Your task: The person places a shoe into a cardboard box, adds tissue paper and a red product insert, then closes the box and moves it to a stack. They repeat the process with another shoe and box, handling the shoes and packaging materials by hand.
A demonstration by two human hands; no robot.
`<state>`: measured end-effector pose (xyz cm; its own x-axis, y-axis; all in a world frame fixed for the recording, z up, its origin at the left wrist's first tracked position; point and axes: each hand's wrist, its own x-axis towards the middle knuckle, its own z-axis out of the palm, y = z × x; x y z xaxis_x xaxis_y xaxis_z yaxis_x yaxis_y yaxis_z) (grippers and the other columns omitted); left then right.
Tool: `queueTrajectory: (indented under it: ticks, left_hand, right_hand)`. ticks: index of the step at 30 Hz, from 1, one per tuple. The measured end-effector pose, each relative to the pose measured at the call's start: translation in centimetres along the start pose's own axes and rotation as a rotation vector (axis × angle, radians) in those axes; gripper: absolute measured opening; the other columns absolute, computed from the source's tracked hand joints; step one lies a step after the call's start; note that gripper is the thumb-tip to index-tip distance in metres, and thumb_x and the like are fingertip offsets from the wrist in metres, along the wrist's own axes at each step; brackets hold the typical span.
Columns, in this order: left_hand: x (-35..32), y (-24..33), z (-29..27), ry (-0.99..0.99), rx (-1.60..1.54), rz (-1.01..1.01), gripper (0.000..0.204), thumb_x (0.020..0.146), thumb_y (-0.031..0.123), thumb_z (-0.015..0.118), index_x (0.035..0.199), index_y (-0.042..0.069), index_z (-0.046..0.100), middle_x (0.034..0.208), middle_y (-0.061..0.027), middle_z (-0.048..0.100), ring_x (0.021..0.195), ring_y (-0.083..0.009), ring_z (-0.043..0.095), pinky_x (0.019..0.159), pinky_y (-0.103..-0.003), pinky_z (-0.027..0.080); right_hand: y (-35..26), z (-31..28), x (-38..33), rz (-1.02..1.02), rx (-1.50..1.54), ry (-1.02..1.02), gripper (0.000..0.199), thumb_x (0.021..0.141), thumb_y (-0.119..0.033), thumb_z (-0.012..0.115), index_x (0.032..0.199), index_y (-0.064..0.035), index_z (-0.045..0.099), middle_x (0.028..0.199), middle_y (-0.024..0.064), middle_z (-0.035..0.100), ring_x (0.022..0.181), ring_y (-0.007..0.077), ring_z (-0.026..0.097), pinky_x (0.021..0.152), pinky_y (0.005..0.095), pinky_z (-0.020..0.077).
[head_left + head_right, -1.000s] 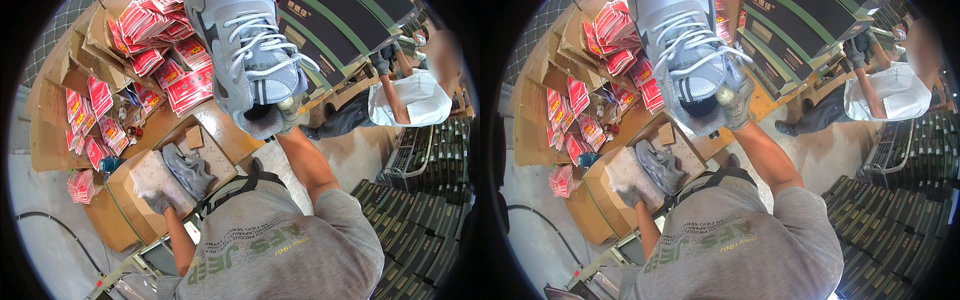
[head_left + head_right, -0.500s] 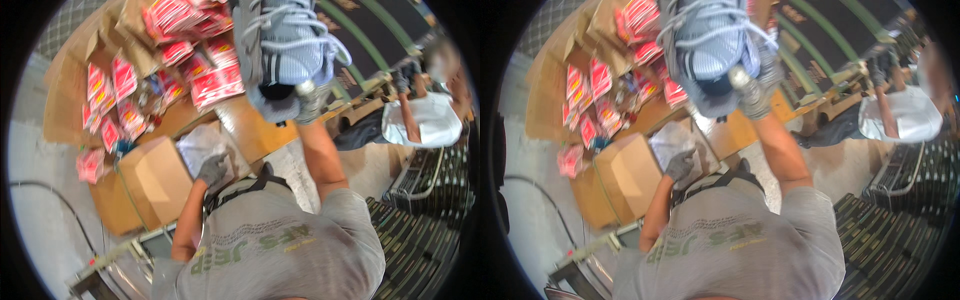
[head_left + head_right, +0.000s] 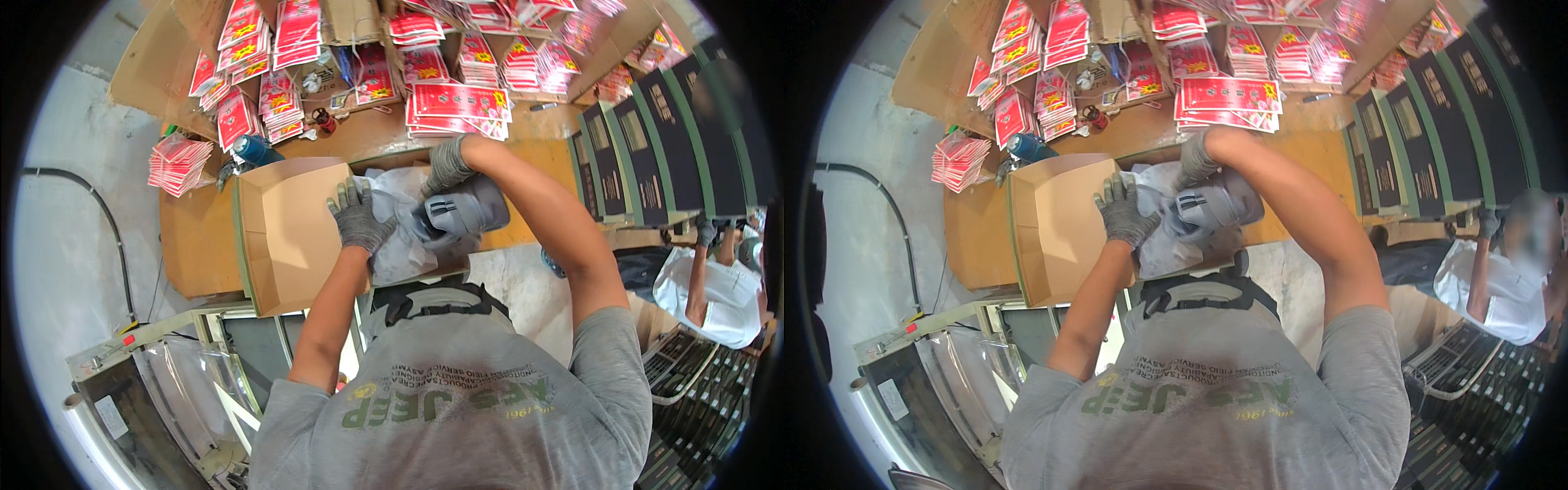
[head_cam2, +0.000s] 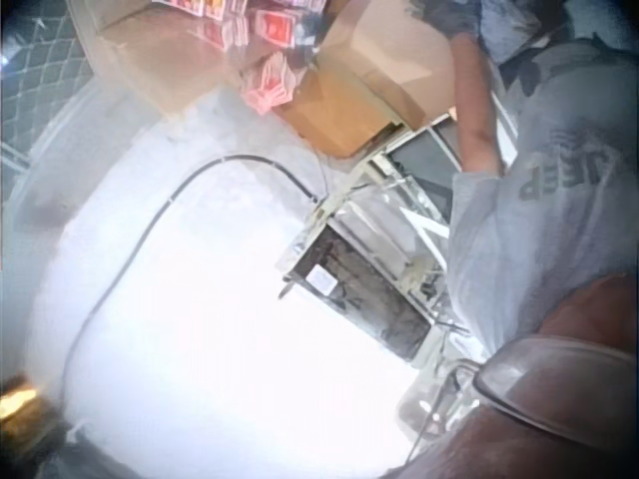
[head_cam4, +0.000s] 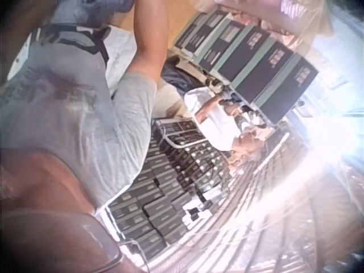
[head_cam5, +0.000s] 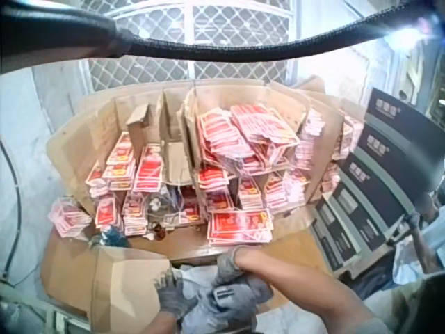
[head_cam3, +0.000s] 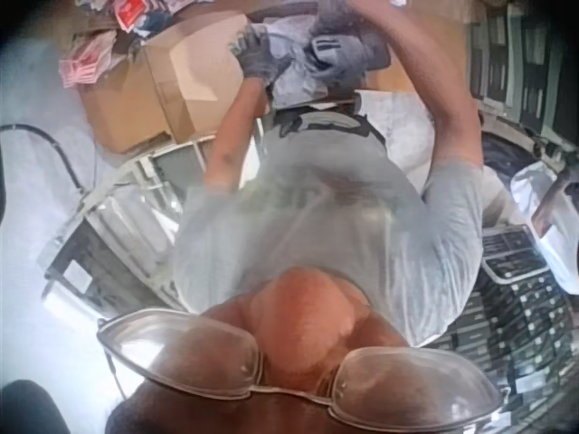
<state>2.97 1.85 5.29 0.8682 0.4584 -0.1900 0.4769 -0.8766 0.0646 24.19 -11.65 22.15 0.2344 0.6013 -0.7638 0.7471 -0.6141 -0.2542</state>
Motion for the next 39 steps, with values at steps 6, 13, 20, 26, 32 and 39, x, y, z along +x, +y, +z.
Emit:
queueTrajectory:
  ticks: [6,13,20,26,32,39]
  left_hand:
    - [-0.1,-0.9,-0.1,-0.050,-0.074,0.028,0.111,0.077,0.070,0.066,0.162,0.012,0.025,0.169,-0.0157,0.018,0.157,-0.0370,0.011,0.123,-0.063,0.003]
    - [-0.2,-1.6,0.9,-0.024,-0.124,0.073,0.102,0.079,0.066,0.066,0.160,0.014,0.032,0.168,-0.0150,0.020,0.156,-0.0356,0.014,0.122,-0.064,0.004]
    - [0.4,-2.2,1.0,-0.019,-0.177,0.060,0.105,0.078,0.065,0.068,0.160,0.013,0.031,0.169,-0.0150,0.019,0.156,-0.0365,0.013,0.122,-0.065,0.004]
    - [0.7,-1.4,0.6,-0.045,-0.159,0.087,0.110,0.076,0.067,0.070,0.161,0.011,0.029,0.168,-0.0167,0.018,0.156,-0.0383,0.012,0.121,-0.066,0.003]
    - [1.0,-0.9,2.0,-0.032,-0.100,0.085,0.112,0.076,0.071,0.065,0.162,0.010,0.025,0.170,-0.0190,0.013,0.157,-0.0401,0.007,0.120,-0.068,-0.001]
    - [0.9,-1.7,0.9,-0.090,-0.176,0.102,0.111,0.080,0.069,0.066,0.162,0.007,0.024,0.168,-0.0231,0.016,0.156,-0.0433,0.009,0.123,-0.063,0.001]
  right_hand:
    - [0.7,1.4,6.2,-0.072,-0.098,0.160,0.067,0.084,-0.074,0.061,0.101,-0.0119,0.079,0.098,0.0141,0.076,0.092,0.0308,0.070,0.083,0.0462,0.0533]
    - [2.9,13.4,13.8,0.082,-0.439,0.488,0.043,0.097,-0.041,0.055,0.114,-0.0057,0.071,0.120,0.0128,0.068,0.119,0.0300,0.057,0.101,0.0460,0.0434]
    - [-1.0,15.9,10.6,-0.028,-0.180,0.813,0.056,0.094,-0.037,0.056,0.135,0.0020,0.057,0.143,0.0217,0.054,0.137,0.0370,0.045,0.117,0.0505,0.0299]
    - [-3.4,23.7,4.8,0.101,-0.065,0.689,0.090,0.082,-0.045,0.064,0.151,0.0055,0.037,0.159,0.0301,0.029,0.150,0.0461,0.022,0.123,0.0582,0.0155]
    - [-3.6,23.7,5.4,0.171,-0.005,0.705,0.090,0.075,-0.034,0.067,0.151,0.0031,0.038,0.159,0.0279,0.031,0.150,0.0444,0.024,0.124,0.0574,0.0140]
    - [-3.4,24.0,5.0,0.115,0.152,0.831,0.087,0.070,-0.034,0.069,0.147,-0.0002,0.044,0.157,0.0218,0.036,0.149,0.0403,0.028,0.123,0.0558,0.0203]
